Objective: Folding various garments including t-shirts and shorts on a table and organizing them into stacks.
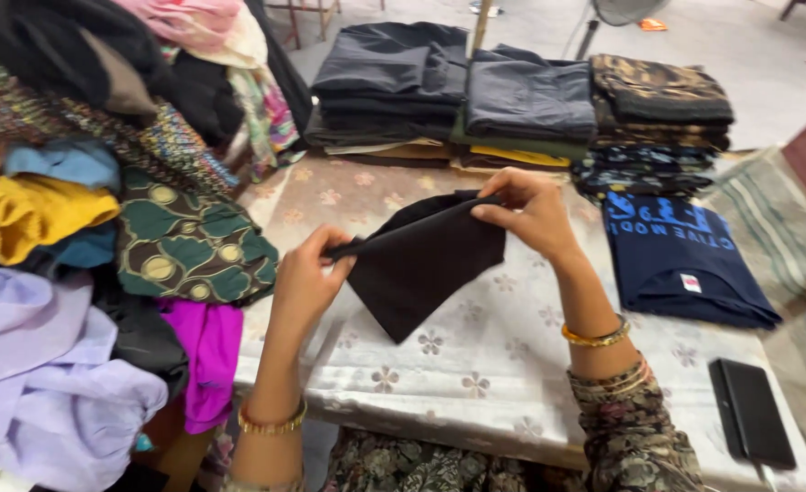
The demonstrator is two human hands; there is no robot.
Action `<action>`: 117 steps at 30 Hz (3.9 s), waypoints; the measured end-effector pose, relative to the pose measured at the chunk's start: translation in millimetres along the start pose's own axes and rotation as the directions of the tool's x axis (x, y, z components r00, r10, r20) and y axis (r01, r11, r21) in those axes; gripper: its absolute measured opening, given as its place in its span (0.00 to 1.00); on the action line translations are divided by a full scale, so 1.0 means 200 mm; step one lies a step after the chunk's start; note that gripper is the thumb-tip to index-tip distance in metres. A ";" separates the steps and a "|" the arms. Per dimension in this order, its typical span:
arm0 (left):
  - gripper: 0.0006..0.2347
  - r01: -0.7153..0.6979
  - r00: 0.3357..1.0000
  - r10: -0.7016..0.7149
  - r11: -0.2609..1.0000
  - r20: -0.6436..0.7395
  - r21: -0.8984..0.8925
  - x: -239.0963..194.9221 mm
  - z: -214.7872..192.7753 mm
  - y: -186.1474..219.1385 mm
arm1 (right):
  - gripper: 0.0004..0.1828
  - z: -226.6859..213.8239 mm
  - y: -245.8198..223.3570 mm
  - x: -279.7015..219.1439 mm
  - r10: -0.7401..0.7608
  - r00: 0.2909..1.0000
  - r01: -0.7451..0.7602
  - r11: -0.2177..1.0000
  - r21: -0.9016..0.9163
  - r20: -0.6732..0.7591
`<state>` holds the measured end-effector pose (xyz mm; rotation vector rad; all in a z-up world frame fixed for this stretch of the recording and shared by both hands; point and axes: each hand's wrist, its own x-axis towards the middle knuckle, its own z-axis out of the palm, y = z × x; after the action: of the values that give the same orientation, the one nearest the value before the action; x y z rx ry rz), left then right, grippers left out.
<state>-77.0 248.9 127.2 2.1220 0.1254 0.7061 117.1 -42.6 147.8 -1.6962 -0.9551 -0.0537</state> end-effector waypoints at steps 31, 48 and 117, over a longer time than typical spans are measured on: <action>0.16 0.217 0.928 -0.245 0.968 0.279 0.128 0.52 1.33 -0.71 | 0.13 -0.33 0.97 -0.47 0.596 0.716 -0.663 0.744 -0.087 -0.364; 0.35 0.024 0.952 -0.063 0.990 0.298 0.136 0.46 1.33 -0.66 | 0.37 -0.26 0.73 -0.47 0.580 0.753 -0.646 0.741 -0.183 -0.312; 0.32 0.304 0.885 0.018 0.735 0.466 -0.606 0.38 1.14 -0.55 | 0.34 -0.19 0.82 -0.53 0.397 0.861 -0.354 0.917 0.186 -0.318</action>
<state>125.6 178.9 -29.7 1.4875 -0.1904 0.1024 161.2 -139.0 -19.6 -1.6609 -0.3435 -0.0349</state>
